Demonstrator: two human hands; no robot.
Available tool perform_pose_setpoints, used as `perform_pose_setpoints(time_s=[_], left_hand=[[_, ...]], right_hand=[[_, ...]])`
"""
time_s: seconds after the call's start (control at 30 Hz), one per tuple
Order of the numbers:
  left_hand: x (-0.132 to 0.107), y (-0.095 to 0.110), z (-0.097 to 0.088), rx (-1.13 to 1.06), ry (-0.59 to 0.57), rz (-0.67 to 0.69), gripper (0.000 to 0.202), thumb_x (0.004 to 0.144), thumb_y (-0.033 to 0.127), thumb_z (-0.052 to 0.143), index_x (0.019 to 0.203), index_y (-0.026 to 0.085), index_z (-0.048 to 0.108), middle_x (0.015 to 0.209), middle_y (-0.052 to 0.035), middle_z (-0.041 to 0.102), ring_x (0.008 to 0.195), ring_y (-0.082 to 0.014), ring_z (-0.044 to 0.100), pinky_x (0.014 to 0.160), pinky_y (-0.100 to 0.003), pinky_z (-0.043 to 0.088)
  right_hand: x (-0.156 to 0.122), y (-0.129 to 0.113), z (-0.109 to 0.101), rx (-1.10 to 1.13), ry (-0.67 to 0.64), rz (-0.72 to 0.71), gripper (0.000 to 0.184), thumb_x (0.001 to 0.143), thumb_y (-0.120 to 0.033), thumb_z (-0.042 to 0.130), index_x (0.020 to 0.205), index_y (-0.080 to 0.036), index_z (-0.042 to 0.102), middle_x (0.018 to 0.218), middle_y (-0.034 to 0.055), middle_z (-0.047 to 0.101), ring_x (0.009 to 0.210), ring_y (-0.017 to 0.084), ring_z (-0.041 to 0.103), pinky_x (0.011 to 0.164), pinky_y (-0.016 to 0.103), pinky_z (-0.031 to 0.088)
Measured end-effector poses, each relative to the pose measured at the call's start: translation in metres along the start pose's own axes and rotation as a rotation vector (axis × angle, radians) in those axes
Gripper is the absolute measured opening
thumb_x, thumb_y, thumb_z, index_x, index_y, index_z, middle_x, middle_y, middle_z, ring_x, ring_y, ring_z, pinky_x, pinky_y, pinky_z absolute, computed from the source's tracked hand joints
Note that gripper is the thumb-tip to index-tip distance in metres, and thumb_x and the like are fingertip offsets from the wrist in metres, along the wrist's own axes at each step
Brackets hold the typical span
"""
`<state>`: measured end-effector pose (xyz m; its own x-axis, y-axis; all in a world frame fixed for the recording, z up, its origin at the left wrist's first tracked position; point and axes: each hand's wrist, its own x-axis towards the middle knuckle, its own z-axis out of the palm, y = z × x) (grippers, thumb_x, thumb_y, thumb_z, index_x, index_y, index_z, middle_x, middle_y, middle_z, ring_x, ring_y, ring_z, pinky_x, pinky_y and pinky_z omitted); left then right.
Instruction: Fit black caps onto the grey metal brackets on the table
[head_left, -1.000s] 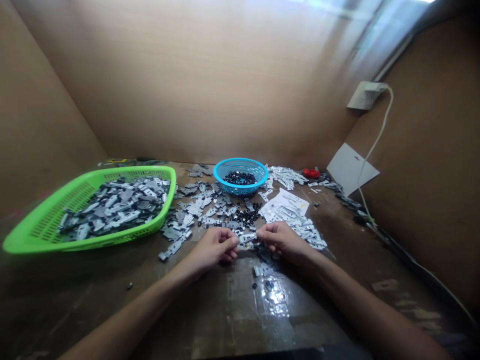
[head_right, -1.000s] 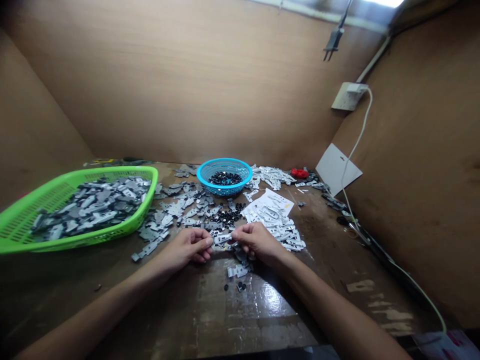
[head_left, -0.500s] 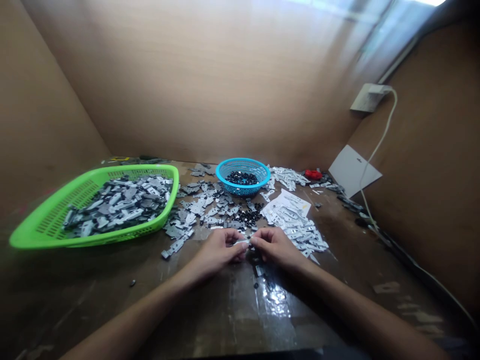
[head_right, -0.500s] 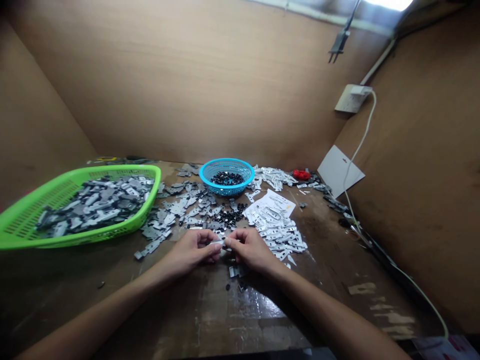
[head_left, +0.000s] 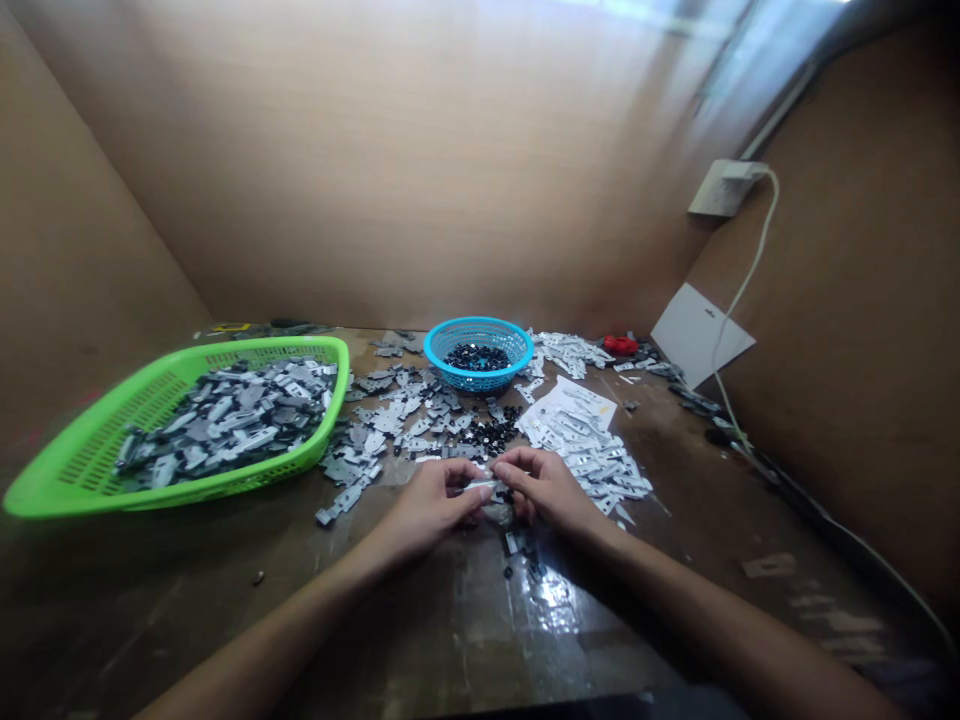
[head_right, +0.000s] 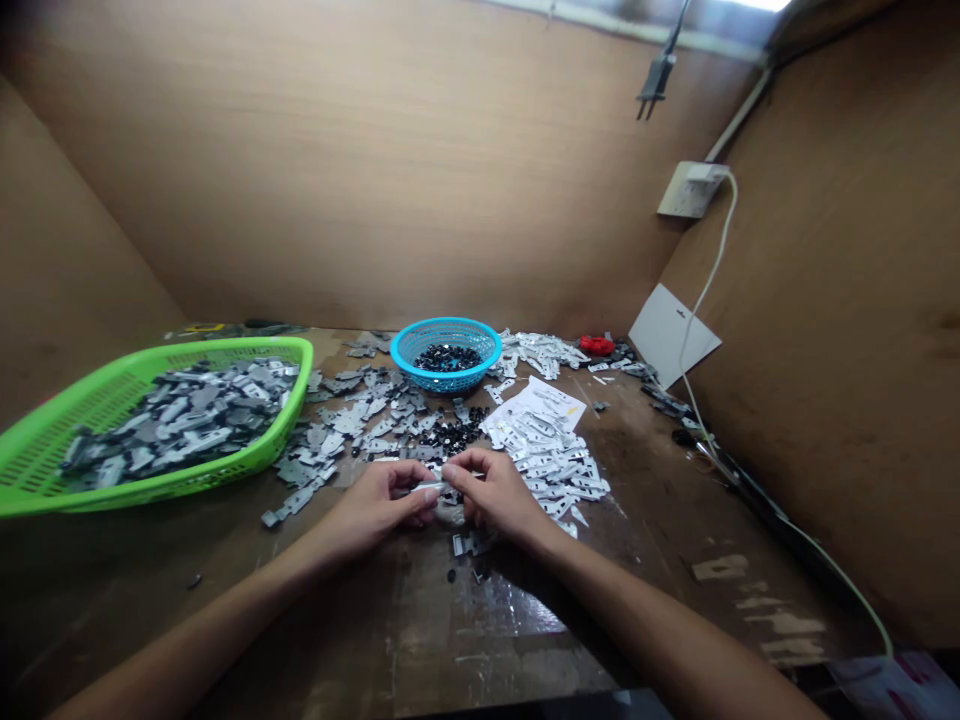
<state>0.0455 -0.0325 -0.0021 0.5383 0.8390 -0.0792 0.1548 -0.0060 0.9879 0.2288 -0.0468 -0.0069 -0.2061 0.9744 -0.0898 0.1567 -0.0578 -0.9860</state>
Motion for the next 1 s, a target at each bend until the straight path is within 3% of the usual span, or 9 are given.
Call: perform_pose_setpoints(time_s=[0.27, 0.4, 0.47, 0.53, 0.63, 0.7, 0.77, 0.9, 1.0], left_hand=[[-0.003, 0.003, 0.004, -0.023, -0.014, -0.016, 0.029, 0.073, 0.041, 0.057, 0.084, 0.014, 0.060, 0.069, -0.0025, 0.061, 0.061, -0.0127, 0.057, 0.056, -0.022, 0.043], [-0.004, 0.009, -0.001, -0.042, -0.048, -0.059, 0.029, 0.072, 0.041, 0.060, 0.081, 0.013, 0.060, 0.068, -0.0029, 0.061, 0.059, -0.0120, 0.057, 0.055, -0.022, 0.043], [-0.004, 0.016, -0.012, -0.150, 0.035, -0.055, 0.030, 0.071, 0.042, 0.061, 0.082, 0.014, 0.059, 0.068, -0.0024, 0.061, 0.059, -0.0115, 0.056, 0.055, -0.022, 0.044], [-0.003, 0.023, -0.027, -0.352, 0.233, 0.015, 0.033, 0.073, 0.045, 0.058, 0.088, 0.016, 0.058, 0.073, -0.0022, 0.060, 0.062, -0.0110, 0.057, 0.059, -0.022, 0.046], [0.000, 0.027, -0.048, -0.564, 0.443, 0.100, 0.056, 0.078, 0.060, 0.035, 0.104, 0.015, 0.056, 0.085, -0.0064, 0.061, 0.068, -0.0126, 0.058, 0.060, -0.023, 0.047], [0.004, 0.021, -0.054, -0.430, 0.449, 0.033, 0.059, 0.077, 0.063, 0.035, 0.103, 0.014, 0.057, 0.081, -0.0064, 0.061, 0.063, -0.0130, 0.056, 0.054, -0.023, 0.044], [0.009, 0.011, -0.051, -0.028, 0.444, -0.007, 0.048, 0.072, 0.056, 0.050, 0.096, 0.015, 0.060, 0.077, -0.0053, 0.061, 0.060, -0.0144, 0.054, 0.054, -0.024, 0.042], [0.013, -0.007, -0.038, 0.711, 0.462, 0.146, 0.028, 0.075, 0.042, 0.054, 0.094, 0.023, 0.062, 0.089, -0.0050, 0.059, 0.073, -0.0174, 0.054, 0.070, -0.028, 0.039], [0.012, -0.011, -0.034, 0.896, 0.427, 0.172, 0.020, 0.078, 0.037, 0.051, 0.088, 0.023, 0.062, 0.090, -0.0052, 0.056, 0.077, -0.0177, 0.053, 0.070, -0.027, 0.037]], right_hand=[[-0.008, -0.006, -0.001, -0.153, 0.001, -0.137, 0.022, 0.076, -0.036, 0.057, 0.068, -0.015, 0.058, 0.055, -0.0025, 0.051, 0.048, 0.007, 0.045, 0.042, 0.017, 0.032], [-0.009, -0.007, 0.001, -0.081, -0.038, -0.088, 0.026, 0.076, -0.040, 0.056, 0.072, -0.014, 0.060, 0.056, -0.0020, 0.052, 0.045, 0.007, 0.045, 0.042, 0.019, 0.034], [-0.007, -0.008, 0.000, -0.027, -0.009, -0.090, 0.028, 0.076, -0.041, 0.056, 0.085, -0.015, 0.061, 0.063, -0.0006, 0.056, 0.046, 0.008, 0.047, 0.043, 0.019, 0.036], [-0.005, -0.010, -0.003, -0.005, 0.085, -0.138, 0.033, 0.077, -0.041, 0.056, 0.099, -0.018, 0.059, 0.076, 0.0019, 0.059, 0.051, 0.009, 0.050, 0.045, 0.020, 0.038], [-0.002, -0.010, -0.011, -0.020, 0.212, -0.187, 0.035, 0.078, -0.041, 0.053, 0.107, -0.020, 0.056, 0.086, 0.0038, 0.061, 0.054, 0.010, 0.051, 0.047, 0.022, 0.041], [0.000, -0.007, -0.016, -0.089, 0.253, -0.205, 0.033, 0.080, -0.040, 0.050, 0.105, -0.019, 0.057, 0.084, 0.0040, 0.062, 0.054, 0.011, 0.051, 0.049, 0.023, 0.041], [0.002, -0.004, -0.020, -0.223, 0.278, -0.255, 0.029, 0.081, -0.037, 0.049, 0.100, -0.018, 0.060, 0.084, 0.0044, 0.063, 0.062, 0.014, 0.055, 0.057, 0.026, 0.044], [0.009, 0.002, -0.027, -0.544, 0.272, -0.390, 0.019, 0.082, -0.028, 0.049, 0.091, -0.020, 0.064, 0.089, 0.0054, 0.064, 0.083, 0.019, 0.056, 0.075, 0.031, 0.041], [0.015, 0.007, -0.034, -0.759, 0.259, -0.410, 0.017, 0.082, -0.024, 0.050, 0.089, -0.021, 0.066, 0.088, 0.0063, 0.063, 0.086, 0.020, 0.054, 0.078, 0.032, 0.039]])
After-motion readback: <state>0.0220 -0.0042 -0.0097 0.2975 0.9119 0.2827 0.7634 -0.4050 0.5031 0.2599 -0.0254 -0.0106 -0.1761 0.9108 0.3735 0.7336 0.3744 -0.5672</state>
